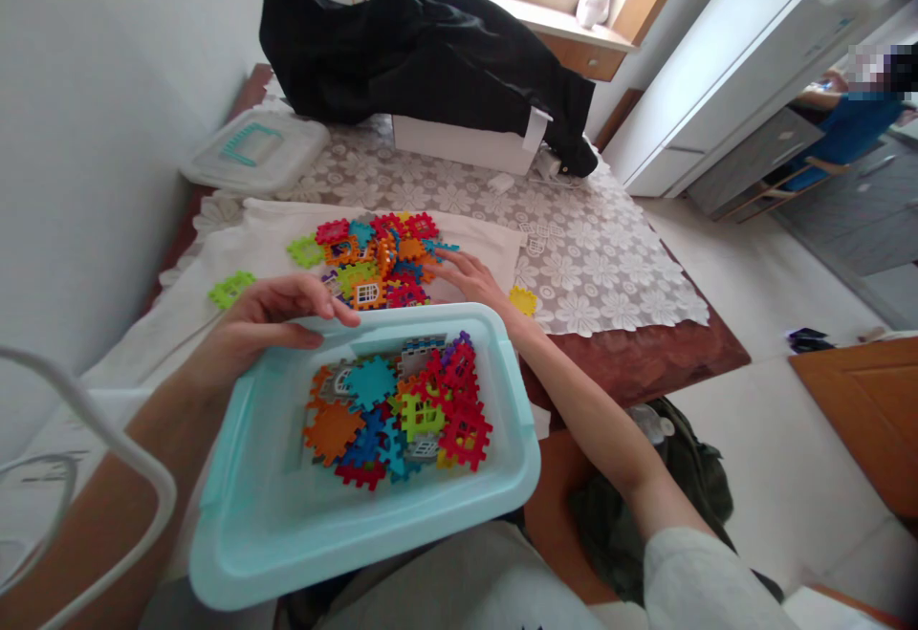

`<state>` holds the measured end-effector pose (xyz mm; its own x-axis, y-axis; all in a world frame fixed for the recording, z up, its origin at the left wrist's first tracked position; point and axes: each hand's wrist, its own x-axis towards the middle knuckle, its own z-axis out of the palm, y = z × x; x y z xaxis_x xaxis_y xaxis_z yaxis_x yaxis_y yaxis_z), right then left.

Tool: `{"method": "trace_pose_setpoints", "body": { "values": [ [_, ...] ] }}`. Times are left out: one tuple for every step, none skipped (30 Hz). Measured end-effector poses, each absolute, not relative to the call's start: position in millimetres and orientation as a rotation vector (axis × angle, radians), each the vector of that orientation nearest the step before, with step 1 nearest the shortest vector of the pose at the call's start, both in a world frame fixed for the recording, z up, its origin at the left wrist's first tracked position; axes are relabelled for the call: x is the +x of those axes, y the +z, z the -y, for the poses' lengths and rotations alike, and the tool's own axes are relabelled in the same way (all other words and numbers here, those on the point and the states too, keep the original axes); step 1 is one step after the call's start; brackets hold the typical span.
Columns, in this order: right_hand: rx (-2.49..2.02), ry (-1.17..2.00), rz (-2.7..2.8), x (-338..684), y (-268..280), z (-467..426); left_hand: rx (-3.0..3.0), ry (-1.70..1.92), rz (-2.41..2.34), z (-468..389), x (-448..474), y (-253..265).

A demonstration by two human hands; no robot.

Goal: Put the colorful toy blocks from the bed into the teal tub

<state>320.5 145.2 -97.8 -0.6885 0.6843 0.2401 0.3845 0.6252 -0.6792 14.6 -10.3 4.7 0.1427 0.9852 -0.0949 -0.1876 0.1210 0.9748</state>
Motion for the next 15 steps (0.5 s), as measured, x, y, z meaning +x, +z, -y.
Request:
{"method": "trace_pose_setpoints", "body": {
  "values": [
    [-0.842, 0.809, 2.457, 321, -100, -147, 1.034, 1.143, -1.020, 10, 14, 4],
    [-0.835, 0.804, 2.512, 321, -101, -148, 1.031, 1.164, -1.014, 9, 14, 3],
    [-0.820, 0.807, 2.534, 322, -102, -148, 1.037, 1.184, -1.001, 8, 12, 0],
    [-0.804, 0.815, 2.529, 322, -102, -148, 1.042, 1.208, -0.985, 5, 10, -3],
    [-0.788, 0.829, 2.508, 322, -101, -148, 1.048, 1.232, -0.969, 2, 8, -7],
    [-0.775, 0.850, 2.482, 323, -100, -147, 1.052, 1.255, -0.950, -2, 5, -11],
    [-0.767, 0.876, 2.460, 323, -99, -146, 1.045, 1.274, -0.946, -5, 1, -15],
    [-0.769, 0.905, 2.435, 323, -98, -144, 1.036, 1.283, -0.950, -8, -2, -17],
    [-0.776, 0.939, 2.404, 323, -97, -143, 1.025, 1.274, -0.961, -11, -6, -19],
    [-0.786, 0.985, 2.362, 323, -97, -142, 1.017, 1.251, -0.972, -13, -8, -19],
    [-0.794, 1.044, 2.306, 323, -98, -141, 1.009, 1.226, -0.978, -14, -10, -19],
    [-0.796, 1.119, 2.242, 323, -99, -140, 0.999, 1.207, -0.982, -14, -12, -18],
    [-0.790, 1.204, 2.170, 322, -101, -140, 0.994, 1.191, -0.980, -14, -13, -17],
    [-0.779, 1.292, 2.102, 322, -104, -141, 0.995, 1.177, -0.973, -14, -13, -16],
    [-0.765, 1.377, 2.044, 322, -107, -141, 0.996, 1.170, -0.970, -14, -13, -15]
  ]
}}
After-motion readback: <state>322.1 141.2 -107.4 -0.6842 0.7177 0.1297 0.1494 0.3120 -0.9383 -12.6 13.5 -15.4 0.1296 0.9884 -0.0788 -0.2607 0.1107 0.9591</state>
